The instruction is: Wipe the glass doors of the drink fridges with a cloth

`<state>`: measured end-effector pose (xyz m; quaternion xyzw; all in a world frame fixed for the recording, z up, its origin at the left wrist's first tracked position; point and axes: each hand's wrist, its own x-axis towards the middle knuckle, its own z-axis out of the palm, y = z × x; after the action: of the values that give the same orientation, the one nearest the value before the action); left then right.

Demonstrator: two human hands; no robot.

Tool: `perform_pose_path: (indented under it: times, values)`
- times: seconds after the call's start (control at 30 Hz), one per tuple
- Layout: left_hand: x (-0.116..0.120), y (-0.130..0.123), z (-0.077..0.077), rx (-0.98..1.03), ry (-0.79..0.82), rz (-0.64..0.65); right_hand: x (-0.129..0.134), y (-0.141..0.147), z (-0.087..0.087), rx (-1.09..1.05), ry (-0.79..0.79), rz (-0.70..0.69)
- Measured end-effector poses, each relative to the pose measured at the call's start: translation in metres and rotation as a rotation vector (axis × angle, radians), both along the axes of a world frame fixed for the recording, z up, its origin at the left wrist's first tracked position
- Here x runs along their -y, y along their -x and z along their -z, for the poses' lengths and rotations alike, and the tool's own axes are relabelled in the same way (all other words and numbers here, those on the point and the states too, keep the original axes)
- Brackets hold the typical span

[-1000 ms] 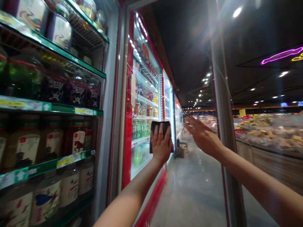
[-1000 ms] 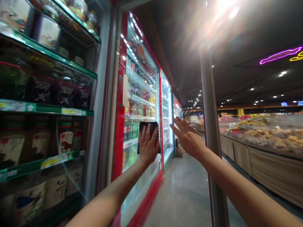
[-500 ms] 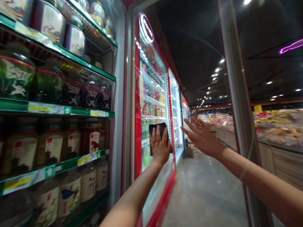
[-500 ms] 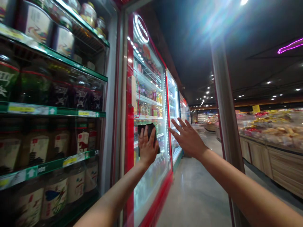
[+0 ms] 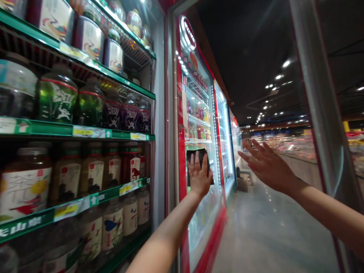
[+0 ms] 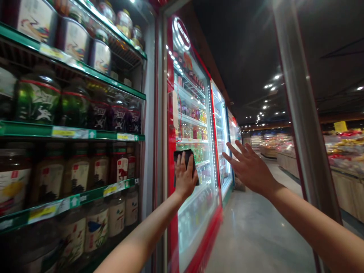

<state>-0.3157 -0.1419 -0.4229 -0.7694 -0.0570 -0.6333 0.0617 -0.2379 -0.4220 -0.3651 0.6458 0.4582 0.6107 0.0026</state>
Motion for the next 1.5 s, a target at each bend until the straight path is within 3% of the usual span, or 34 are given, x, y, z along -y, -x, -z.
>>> perform_pose_path:
  times: [0.03, 0.1, 0.17, 0.23, 0.27, 0.33, 0.4, 0.47, 0.63, 0.83, 0.9, 1.07, 1.13, 1.17, 1.23, 1.27, 1.4, 1.47, 1.5]
  values:
    - [-0.001, -0.001, -0.006, -0.023, -0.080, 0.022, 0.000, 0.000, 0.000, 0.007, -0.006, -0.006]
    - [-0.008, -0.002, -0.034, -0.049, -0.174, 0.049, 0.000, -0.002, 0.001, 0.017, -0.009, -0.021]
    - [-0.021, -0.001, -0.064, -0.018, -0.101, 0.031, 0.001, -0.003, 0.001, 0.018, -0.003, -0.045]
    - [-0.034, 0.002, -0.077, 0.035, 0.055, -0.014, 0.002, -0.004, 0.000, 0.019, -0.003, -0.069]
    - [-0.039, 0.004, -0.075, 0.056, 0.121, -0.035, 0.002, -0.003, 0.000, 0.018, -0.007, -0.077]
    - [-0.047, 0.009, -0.056, 0.071, 0.179, -0.057, 0.002, -0.002, 0.000, 0.009, -0.023, -0.086]
    - [-0.053, 0.018, -0.032, 0.049, 0.143, -0.046, 0.001, -0.001, 0.001, -0.012, -0.032, -0.093]
    - [-0.060, 0.030, -0.018, 0.012, 0.078, -0.022, 0.001, 0.000, 0.002, -0.029, -0.039, -0.103]
    - [-0.083, 0.059, -0.026, 0.096, 0.008, -0.065, 0.001, -0.003, 0.005, -0.035, -0.049, -0.131]
    - [-0.100, 0.049, -0.011, -0.034, 0.084, -0.156, 0.001, -0.003, 0.006, -0.040, -0.058, -0.138]
    - [-0.103, 0.043, -0.026, -0.043, 0.077, -0.143, 0.001, -0.001, 0.005, -0.040, -0.046, -0.126]
    - [-0.101, 0.029, -0.119, -0.017, 0.100, -0.113, 0.003, 0.002, 0.002, -0.046, -0.043, -0.128]
    - [-0.095, 0.023, -0.135, 0.035, 0.142, -0.109, 0.003, 0.003, 0.002, -0.056, -0.045, -0.138]
    - [-0.093, 0.020, -0.132, 0.062, 0.160, -0.105, 0.003, 0.004, 0.002, -0.061, -0.049, -0.147]
    - [-0.088, 0.019, -0.099, 0.104, 0.181, -0.095, 0.001, 0.005, 0.003, -0.078, -0.062, -0.162]
    - [-0.087, 0.021, -0.072, 0.113, 0.183, -0.091, 0.000, 0.005, 0.004, -0.088, -0.072, -0.168]
    - [-0.086, 0.042, 0.059, 0.085, 0.176, -0.067, -0.002, 0.006, 0.006, -0.134, -0.099, -0.188]
    - [-0.088, 0.055, 0.102, 0.022, 0.167, -0.050, -0.001, 0.006, 0.006, -0.145, -0.100, -0.197]
    - [-0.090, 0.059, 0.110, 0.002, 0.163, -0.038, -0.001, 0.006, 0.006, -0.148, -0.097, -0.198]
